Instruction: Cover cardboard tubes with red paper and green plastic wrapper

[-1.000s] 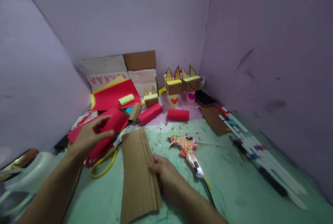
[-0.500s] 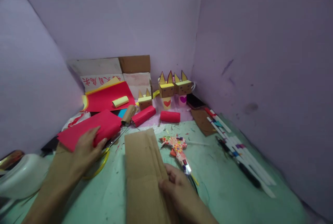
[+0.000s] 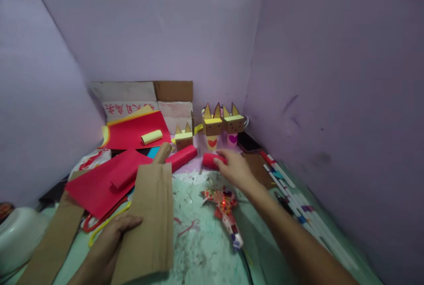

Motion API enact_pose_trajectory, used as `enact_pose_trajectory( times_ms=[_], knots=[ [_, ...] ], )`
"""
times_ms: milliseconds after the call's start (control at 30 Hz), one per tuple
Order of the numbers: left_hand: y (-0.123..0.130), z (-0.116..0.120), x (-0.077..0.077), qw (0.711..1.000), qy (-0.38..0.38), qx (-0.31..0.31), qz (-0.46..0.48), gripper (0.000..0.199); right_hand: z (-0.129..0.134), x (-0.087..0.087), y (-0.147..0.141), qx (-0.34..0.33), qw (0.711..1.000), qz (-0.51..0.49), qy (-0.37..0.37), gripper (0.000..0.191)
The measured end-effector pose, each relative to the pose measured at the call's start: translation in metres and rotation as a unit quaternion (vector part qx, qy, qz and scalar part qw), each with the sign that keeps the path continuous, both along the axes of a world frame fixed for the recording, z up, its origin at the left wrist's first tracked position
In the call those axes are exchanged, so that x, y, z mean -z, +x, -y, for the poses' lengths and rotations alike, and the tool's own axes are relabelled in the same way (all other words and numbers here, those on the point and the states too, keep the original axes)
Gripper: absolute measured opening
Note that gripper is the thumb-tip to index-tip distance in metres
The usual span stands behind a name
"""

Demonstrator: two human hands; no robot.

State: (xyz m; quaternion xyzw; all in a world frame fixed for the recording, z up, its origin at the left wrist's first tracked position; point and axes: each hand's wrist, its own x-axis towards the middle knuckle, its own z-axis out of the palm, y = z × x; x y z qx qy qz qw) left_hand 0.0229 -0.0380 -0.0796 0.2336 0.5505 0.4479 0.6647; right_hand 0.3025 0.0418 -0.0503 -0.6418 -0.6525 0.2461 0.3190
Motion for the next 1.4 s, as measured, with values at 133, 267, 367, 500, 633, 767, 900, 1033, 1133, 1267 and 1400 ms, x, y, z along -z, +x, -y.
enact_pose_trajectory(
  times_ms=[133,267,367,500,633,767,900,1033,1133,1267,1400],
  knots=[
    [-0.016,0.008,0.012,0.997,0.017,-0.064,-0.034,0.01,-0.048,0.012,0.012,-0.062,0.991,0.108,-0.045,0.028],
    [-0.011,0.012,0.014,0.994,0.034,-0.093,-0.041,0.009,-0.068,0.026,0.004,-0.089,0.979,0.171,-0.068,0.027],
    [-0.008,0.009,0.012,0.995,0.03,-0.094,-0.024,0.01,-0.071,0.019,0.004,-0.072,0.978,0.184,-0.062,0.022],
    [-0.006,0.007,0.011,0.998,0.03,-0.06,-0.006,0.015,-0.044,-0.009,-0.003,-0.02,0.989,0.148,-0.014,0.04],
    [-0.003,0.008,0.01,0.997,0.064,-0.037,-0.004,0.015,0.027,-0.018,-0.038,-0.066,0.99,-0.101,-0.073,0.045],
    [-0.001,0.008,0.011,0.997,0.076,0.006,0.004,0.011,0.09,0.001,-0.08,-0.101,0.963,-0.235,-0.084,0.051],
    [-0.002,0.008,0.017,0.994,0.085,0.066,0.013,0.013,0.111,0.024,-0.103,-0.211,0.969,-0.129,-0.024,0.052],
    [-0.003,0.005,0.022,0.993,0.092,0.062,0.028,0.022,0.115,0.038,-0.111,-0.278,0.956,-0.094,-0.005,0.051],
    [-0.004,0.005,0.02,0.991,0.101,0.072,0.055,0.018,0.116,0.043,-0.114,-0.286,0.954,-0.087,0.009,0.05],
    [-0.01,0.016,0.011,0.982,0.122,0.118,0.087,0.048,0.116,0.043,-0.116,-0.298,0.951,-0.071,0.039,0.051],
    [-0.019,0.031,0.003,0.969,0.138,0.183,0.088,0.09,0.117,0.042,-0.121,-0.288,0.954,-0.067,0.046,0.05]
  ],
)
